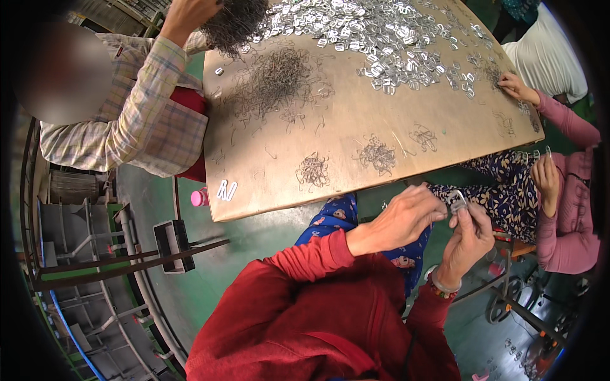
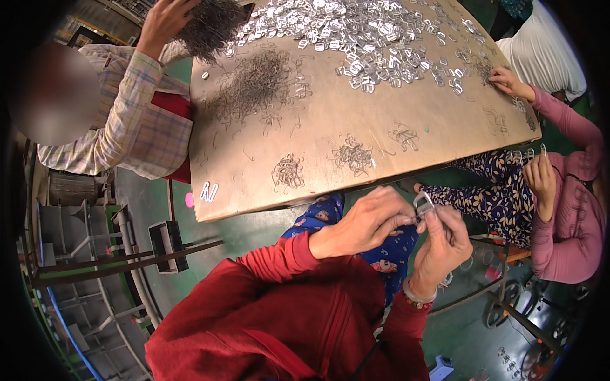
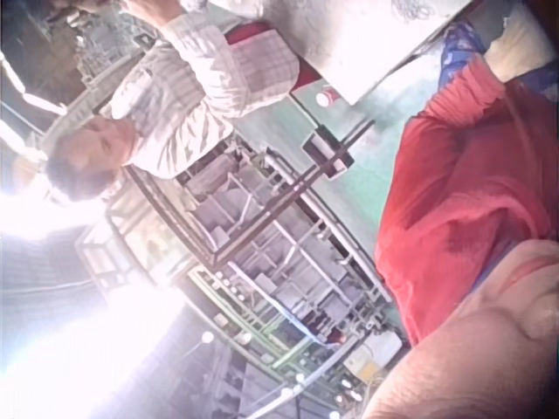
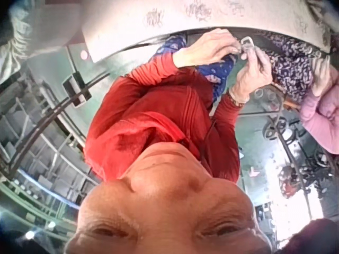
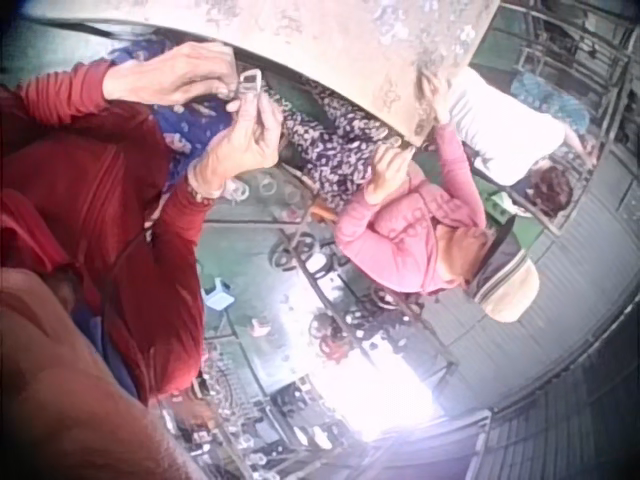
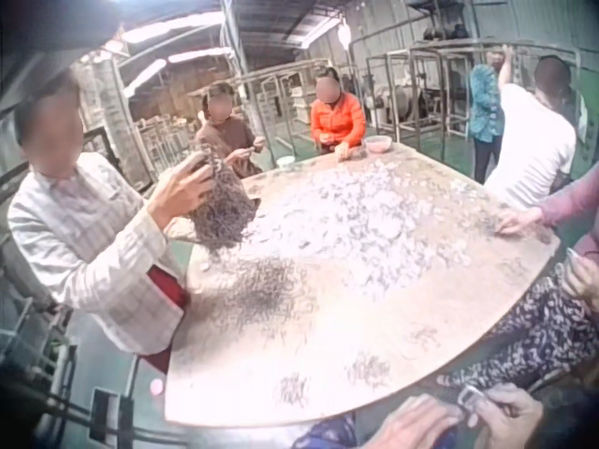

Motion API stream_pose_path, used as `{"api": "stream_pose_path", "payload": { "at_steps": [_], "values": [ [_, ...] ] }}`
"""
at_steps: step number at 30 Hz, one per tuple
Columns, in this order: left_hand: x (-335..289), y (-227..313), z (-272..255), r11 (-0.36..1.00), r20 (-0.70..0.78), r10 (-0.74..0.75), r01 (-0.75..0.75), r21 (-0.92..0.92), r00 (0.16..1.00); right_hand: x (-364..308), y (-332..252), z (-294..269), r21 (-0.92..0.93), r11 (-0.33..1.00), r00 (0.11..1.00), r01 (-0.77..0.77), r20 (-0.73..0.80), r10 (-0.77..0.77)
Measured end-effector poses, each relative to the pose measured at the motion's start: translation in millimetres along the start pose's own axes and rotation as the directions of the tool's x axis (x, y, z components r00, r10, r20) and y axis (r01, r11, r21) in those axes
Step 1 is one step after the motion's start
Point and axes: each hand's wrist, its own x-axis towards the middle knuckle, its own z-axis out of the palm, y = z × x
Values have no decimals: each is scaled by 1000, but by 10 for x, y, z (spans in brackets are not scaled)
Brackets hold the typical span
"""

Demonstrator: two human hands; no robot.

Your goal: The person picks up small metal hooks and wire components from a table, threading the hooks onto a long wire chain. They repeat this process with multiple hooks, hanging the completed sections onto a vertical metal rack.

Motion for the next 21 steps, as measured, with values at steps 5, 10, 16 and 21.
{"api": "stream_pose_path", "payload": {
  "at_steps": [5, 10, 16, 21],
  "values": [
    [65, -132, -423, 994, 39, -40, 36, 106, 998, -108, 37, 56, 115, 990, 994, -86, -59, 93],
    [227, -1370, -1824, 700, 186, -53, -96, 708, 981, -130, -83, 75, 105, 986, 989, -131, 76, 124],
    [140, -1756, -2310, 648, 463, -178, -251, 719, 868, -164, -117, 36, 130, 981, 984, -142, 130, 125],
    [-79, -1750, -2118, 484, 198, -206, -76, 872, 958, -281, -136, 19, 116, 987, 991, -110, 88, 100]
  ]
}}
